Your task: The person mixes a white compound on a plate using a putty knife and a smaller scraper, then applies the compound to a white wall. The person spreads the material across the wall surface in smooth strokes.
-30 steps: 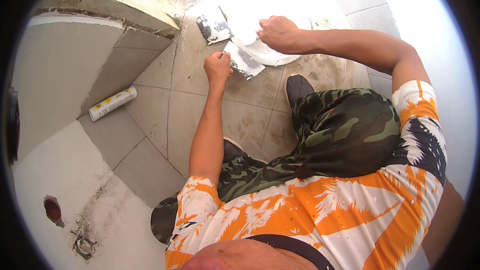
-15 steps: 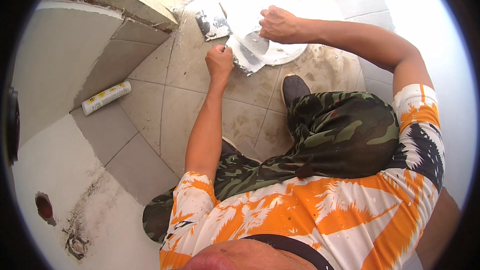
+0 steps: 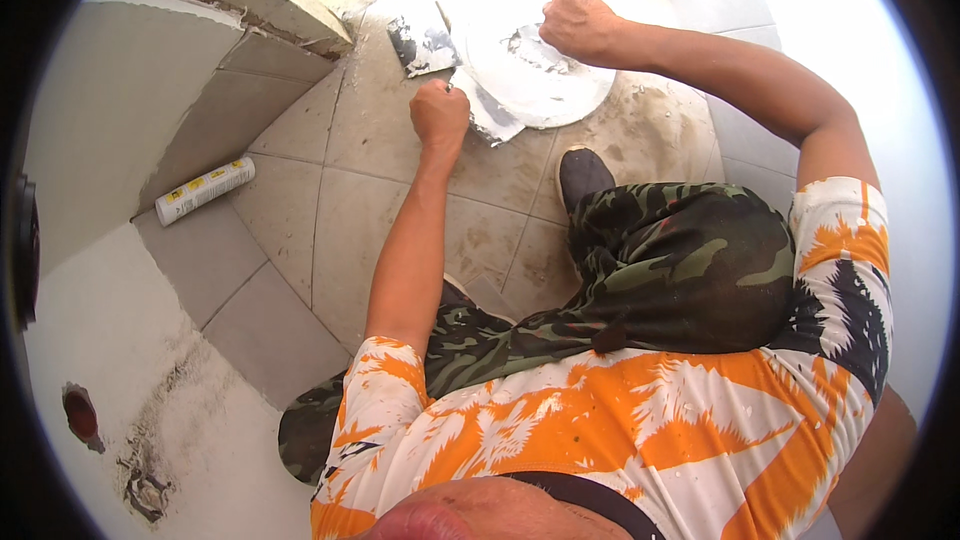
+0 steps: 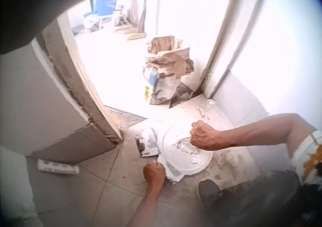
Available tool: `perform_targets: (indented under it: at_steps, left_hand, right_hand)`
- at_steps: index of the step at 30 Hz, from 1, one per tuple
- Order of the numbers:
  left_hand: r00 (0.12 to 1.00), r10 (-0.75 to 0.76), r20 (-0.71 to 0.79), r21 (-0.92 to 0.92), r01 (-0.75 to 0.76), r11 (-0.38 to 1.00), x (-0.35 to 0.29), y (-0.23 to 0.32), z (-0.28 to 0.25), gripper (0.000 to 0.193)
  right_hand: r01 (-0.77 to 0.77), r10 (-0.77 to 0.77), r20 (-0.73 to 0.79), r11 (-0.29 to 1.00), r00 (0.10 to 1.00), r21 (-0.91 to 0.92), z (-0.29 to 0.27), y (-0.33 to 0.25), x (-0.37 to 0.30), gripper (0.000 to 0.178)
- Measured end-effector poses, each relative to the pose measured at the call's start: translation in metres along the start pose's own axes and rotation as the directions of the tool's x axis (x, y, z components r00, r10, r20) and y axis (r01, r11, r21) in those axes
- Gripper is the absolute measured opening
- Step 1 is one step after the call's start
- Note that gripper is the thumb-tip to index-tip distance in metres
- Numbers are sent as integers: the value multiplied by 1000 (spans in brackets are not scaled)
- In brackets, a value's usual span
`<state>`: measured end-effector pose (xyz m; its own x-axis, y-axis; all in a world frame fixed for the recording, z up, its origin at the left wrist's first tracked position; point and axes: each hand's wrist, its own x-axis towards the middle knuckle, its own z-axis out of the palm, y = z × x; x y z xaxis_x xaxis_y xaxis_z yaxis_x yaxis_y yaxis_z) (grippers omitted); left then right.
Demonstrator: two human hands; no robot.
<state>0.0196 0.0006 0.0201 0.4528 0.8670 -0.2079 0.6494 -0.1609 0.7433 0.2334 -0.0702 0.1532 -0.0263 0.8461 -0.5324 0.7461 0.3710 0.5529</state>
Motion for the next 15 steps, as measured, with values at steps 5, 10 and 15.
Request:
perform_targets:
  at_steps: [5, 10, 15]
  left_hand:
    - [999, -22, 27, 25, 21, 999, 1, 2, -4, 17]
    - [998, -28, 57, 33, 27, 999, -2, 0, -1, 18]
    - [999, -16, 44, -22, 17, 1000, -2, 8, -2, 19]
  right_hand:
    - [-82, 83, 8, 960, 997, 268, 11, -3, -3, 15]
    - [-178, 174, 50, 882, 983, 437, 4, 8, -10, 13]
    - [-290, 256, 137, 823, 957, 489, -6, -6, 3, 18]
